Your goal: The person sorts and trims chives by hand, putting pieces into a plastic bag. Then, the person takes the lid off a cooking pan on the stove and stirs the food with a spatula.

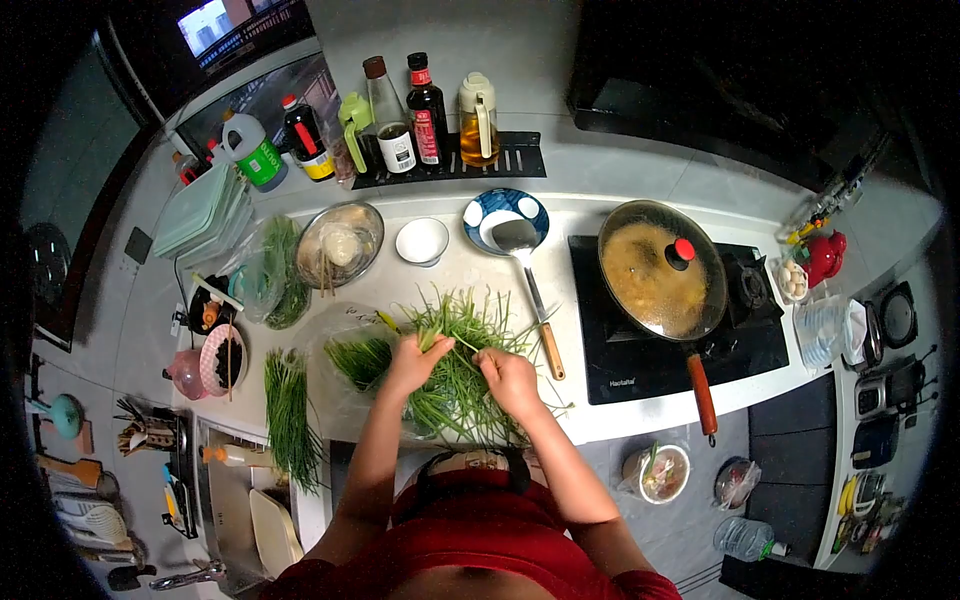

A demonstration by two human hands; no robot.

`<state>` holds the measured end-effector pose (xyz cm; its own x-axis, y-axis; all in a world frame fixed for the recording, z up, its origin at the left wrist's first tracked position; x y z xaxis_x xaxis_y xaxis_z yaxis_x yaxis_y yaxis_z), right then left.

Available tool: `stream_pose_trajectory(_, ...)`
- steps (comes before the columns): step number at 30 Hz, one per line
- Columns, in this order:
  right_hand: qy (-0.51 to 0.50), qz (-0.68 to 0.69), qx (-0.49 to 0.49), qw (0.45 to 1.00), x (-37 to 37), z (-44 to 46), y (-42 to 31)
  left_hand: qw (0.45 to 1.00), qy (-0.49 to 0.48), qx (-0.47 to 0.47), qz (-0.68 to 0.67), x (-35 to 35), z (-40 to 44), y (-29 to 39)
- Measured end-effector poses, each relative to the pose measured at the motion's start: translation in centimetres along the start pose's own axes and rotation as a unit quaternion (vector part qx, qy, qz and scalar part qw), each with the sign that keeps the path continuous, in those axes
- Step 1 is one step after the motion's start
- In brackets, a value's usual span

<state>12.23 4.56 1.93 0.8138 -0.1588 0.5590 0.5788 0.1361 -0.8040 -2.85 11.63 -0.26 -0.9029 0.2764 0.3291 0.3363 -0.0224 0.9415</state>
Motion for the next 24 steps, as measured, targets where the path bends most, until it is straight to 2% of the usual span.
stream_pose_trajectory(3,-0.044,0.238,-0.051,0.969,-1.8,-0.2,1.9,0.999,0.043,0.002,0.002,2.0,0.7,-0.2)
stream_pose_trajectory(4,-0.067,0.308,-0.111,0.942,-2.5,-0.6,2.5,0.998,0.060,0.031,0.010,2.8,0.7,0.1)
stream_pose_trajectory(7,-0.096,0.440,-0.193,0.872,-3.0,-1.0,2.3,0.994,0.093,-0.001,0.052,3.8,1.1,0.1)
stream_pose_trajectory(8,-0.105,0.451,-0.194,0.865,-3.1,-0.9,2.2,0.992,0.080,0.040,0.086,3.7,1.2,-0.8)
stream_pose_trajectory(11,-0.098,0.490,-0.247,0.830,-3.2,-1.3,1.8,0.994,0.093,-0.014,0.047,2.5,0.6,0.4)
stream_pose_trajectory(15,-0.116,0.508,-0.261,0.813,-3.8,-1.2,1.1,0.984,-0.007,0.068,-0.167,-1.1,-0.5,0.9)
stream_pose_trajectory(16,-0.123,0.501,-0.264,0.815,-3.8,-1.2,0.8,0.979,-0.024,0.111,-0.172,-1.5,-1.2,1.9)
stream_pose_trajectory(17,-0.131,0.494,-0.268,0.817,-4.0,-1.2,0.6,0.975,-0.041,0.088,-0.202,-2.2,-1.1,1.7)
stream_pose_trajectory(18,-0.114,0.452,-0.255,0.847,-3.8,-1.0,0.6,0.975,-0.029,0.088,-0.203,-2.2,-1.1,1.6)
stream_pose_trajectory(21,-0.089,0.433,-0.239,0.865,-3.5,-0.9,1.0,0.976,-0.027,0.104,-0.191,-2.1,-1.2,1.6)
stream_pose_trajectory(22,-0.097,0.462,-0.257,0.843,-3.6,-1.0,1.0,0.976,-0.031,0.111,-0.184,-2.0,-1.2,1.5)
stream_pose_trajectory(24,-0.106,0.500,-0.268,0.817,-3.5,-1.2,0.6,0.979,-0.027,0.060,-0.192,-2.0,-0.6,1.1)
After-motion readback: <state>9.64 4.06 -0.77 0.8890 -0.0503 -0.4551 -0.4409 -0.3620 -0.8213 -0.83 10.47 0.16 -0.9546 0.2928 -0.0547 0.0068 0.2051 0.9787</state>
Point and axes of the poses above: each hand's wrist, its own z-axis towards the middle knuckle, its own x-axis out of the back of the hand, y = z × x, the point moved 9 cm from there along z, towards the middle knuckle, and after that the axes turned 5 degrees about x, right-handed, at the moved point
